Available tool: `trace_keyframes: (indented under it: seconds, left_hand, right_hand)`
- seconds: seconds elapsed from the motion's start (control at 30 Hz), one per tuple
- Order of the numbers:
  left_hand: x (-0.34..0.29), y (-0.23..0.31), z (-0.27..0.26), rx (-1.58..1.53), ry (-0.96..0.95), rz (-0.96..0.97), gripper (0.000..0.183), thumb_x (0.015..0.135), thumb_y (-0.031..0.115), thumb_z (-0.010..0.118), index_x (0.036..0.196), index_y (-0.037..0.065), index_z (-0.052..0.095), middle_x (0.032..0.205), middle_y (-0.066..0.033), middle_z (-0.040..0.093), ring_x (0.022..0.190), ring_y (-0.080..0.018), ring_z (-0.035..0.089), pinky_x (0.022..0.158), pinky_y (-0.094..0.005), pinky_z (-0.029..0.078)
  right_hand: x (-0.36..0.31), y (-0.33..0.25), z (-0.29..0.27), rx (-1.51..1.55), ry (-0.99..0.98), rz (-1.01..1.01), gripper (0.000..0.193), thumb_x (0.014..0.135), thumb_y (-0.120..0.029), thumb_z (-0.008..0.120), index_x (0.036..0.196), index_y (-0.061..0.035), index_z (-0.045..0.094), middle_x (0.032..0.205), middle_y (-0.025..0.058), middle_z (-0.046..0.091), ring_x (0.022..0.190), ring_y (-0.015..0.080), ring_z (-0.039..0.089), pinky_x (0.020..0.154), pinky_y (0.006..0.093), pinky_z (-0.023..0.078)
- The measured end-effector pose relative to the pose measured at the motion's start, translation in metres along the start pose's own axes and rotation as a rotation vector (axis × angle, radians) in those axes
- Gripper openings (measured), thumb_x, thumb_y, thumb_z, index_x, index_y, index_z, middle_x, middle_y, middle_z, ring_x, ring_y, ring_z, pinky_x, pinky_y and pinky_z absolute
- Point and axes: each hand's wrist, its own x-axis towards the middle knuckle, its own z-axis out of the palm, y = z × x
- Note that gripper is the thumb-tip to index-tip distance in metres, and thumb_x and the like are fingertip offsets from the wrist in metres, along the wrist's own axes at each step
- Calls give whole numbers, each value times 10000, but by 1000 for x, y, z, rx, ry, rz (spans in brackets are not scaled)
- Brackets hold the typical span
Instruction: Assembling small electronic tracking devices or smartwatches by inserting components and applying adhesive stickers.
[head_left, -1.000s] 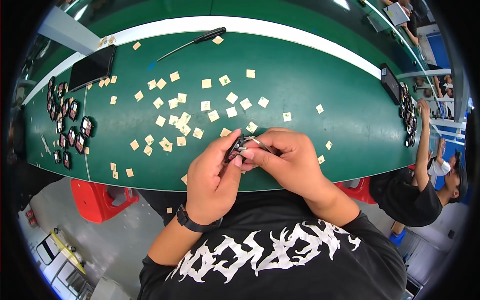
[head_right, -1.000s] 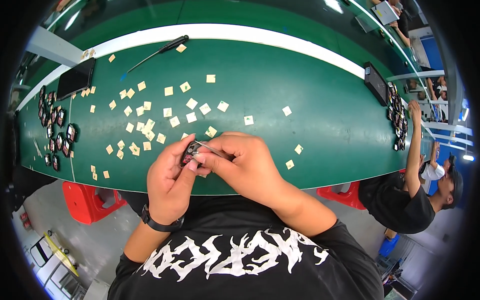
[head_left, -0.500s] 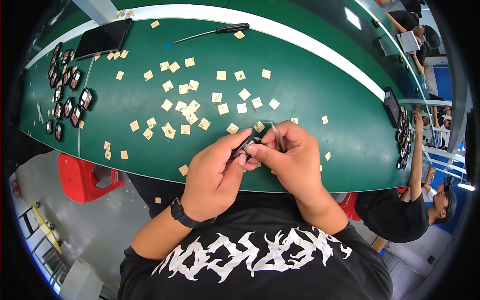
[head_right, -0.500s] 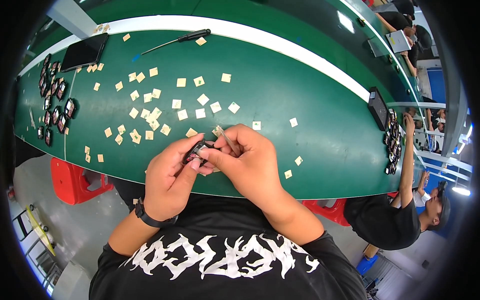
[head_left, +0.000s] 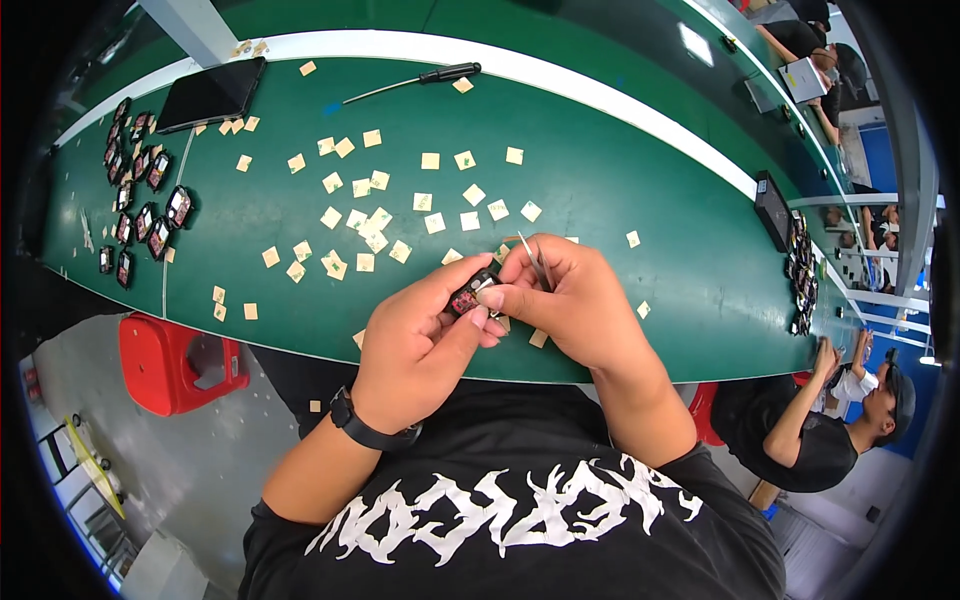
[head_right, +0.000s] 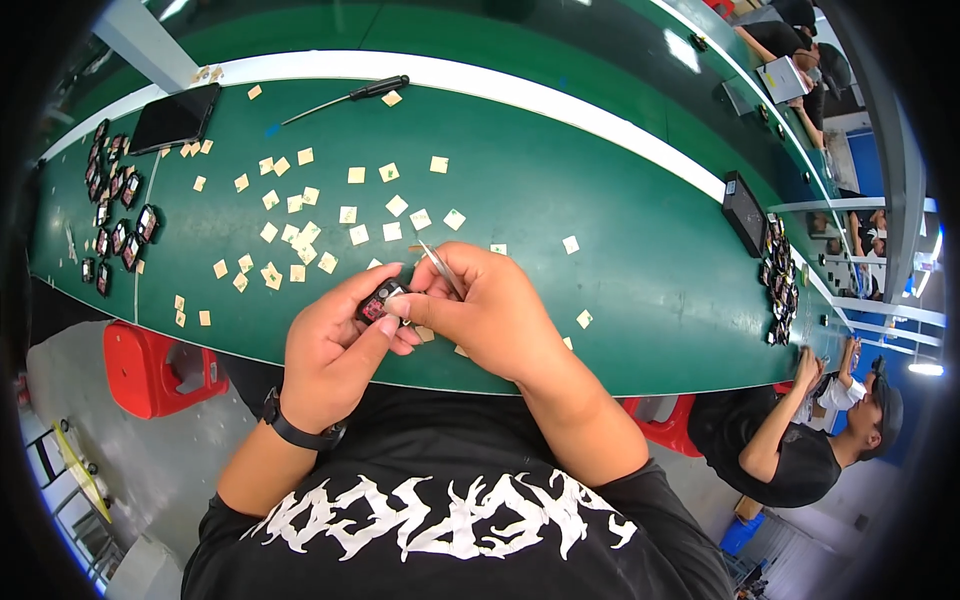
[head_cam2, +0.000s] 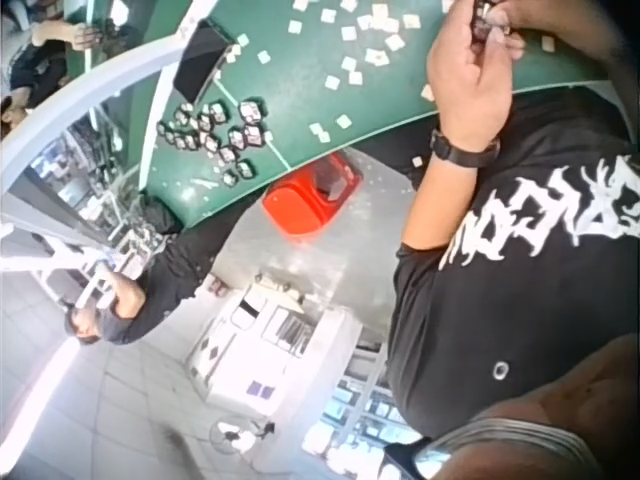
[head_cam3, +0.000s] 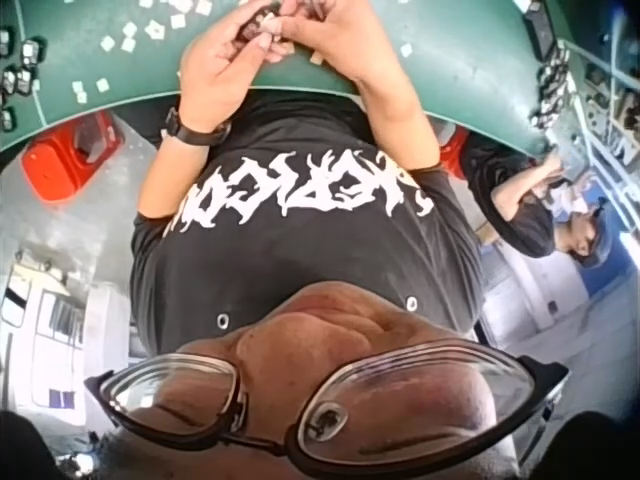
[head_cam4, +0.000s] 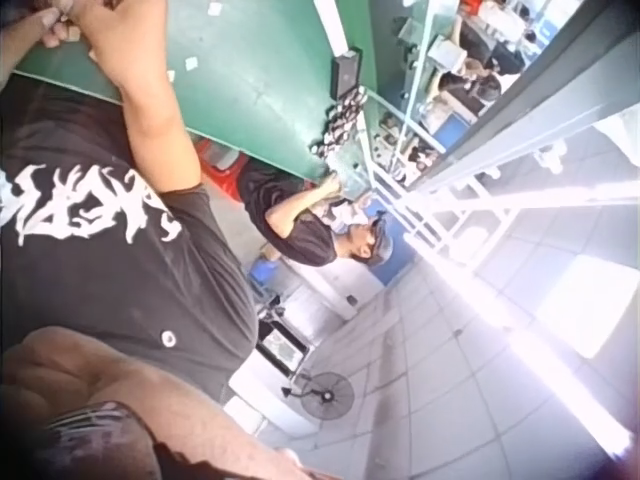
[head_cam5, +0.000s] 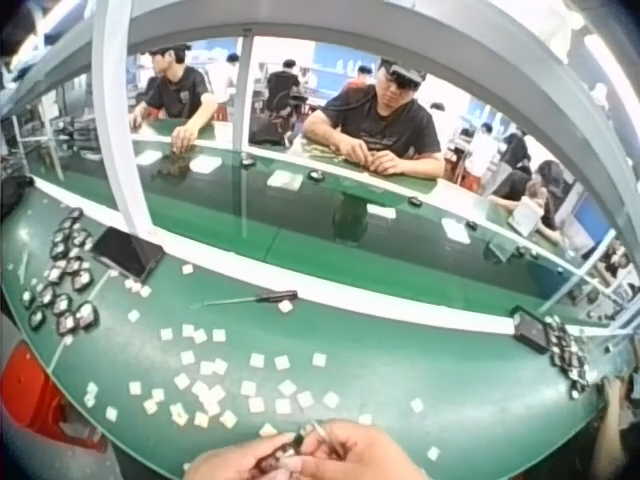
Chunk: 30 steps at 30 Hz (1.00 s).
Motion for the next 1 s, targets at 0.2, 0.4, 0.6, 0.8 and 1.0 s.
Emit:
trace_keyframes:
  seconds: [0.2, 0.4, 0.6, 0.8, 1.0]
  left_hand:
    - [-2, 1, -4, 51, 33, -69, 413, 992, -25, 603, 1400, -61, 549, 1029, -121, 677, 862, -183, 725, 771, -277, 602]
    - [5, 8, -3, -63, 52, -150, 419, 991, -1, 613, 1399, -67, 547, 1005, -141, 700, 840, -191, 736, 756, -276, 612]
    - [13, 11, -7, -142, 75, -168, 364, 988, 14, 591, 1338, -82, 570, 980, -167, 711, 780, -177, 726, 672, -254, 594]
    - [9, 15, 1, -64, 134, -235, 216, 980, 14, 607, 1188, -33, 644, 862, -80, 681, 618, -97, 649, 491, -205, 492]
    - [8, 16, 0, -5, 119, -252, 195, 986, 22, 610, 1168, -34, 651, 810, -46, 658, 589, -73, 624, 461, -195, 458]
  right_hand:
    - [-30, 3, -28, 118, 77, -80, 127, 949, -129, 736, 1010, -22, 708, 865, -14, 675, 766, 40, 584, 665, 205, 465]
    - [-91, 63, -225, -637, 1073, -171, 226, 945, -182, 743, 1081, -7, 701, 950, 45, 699, 868, 124, 641, 783, 259, 504]
    - [-148, 123, -366, -1497, 1341, -29, 317, 934, -233, 700, 1159, -10, 676, 1161, 219, 655, 1088, 417, 618, 934, 468, 503]
    - [-157, 140, -417, -1576, 1327, 127, 412, 954, -261, 670, 1305, -51, 627, 1296, 226, 589, 1173, 398, 601, 980, 453, 499]
    - [-149, 142, -446, -1653, 1317, 269, 411, 991, -282, 620, 1346, -76, 615, 1320, 172, 595, 1152, 370, 634, 922, 461, 539]
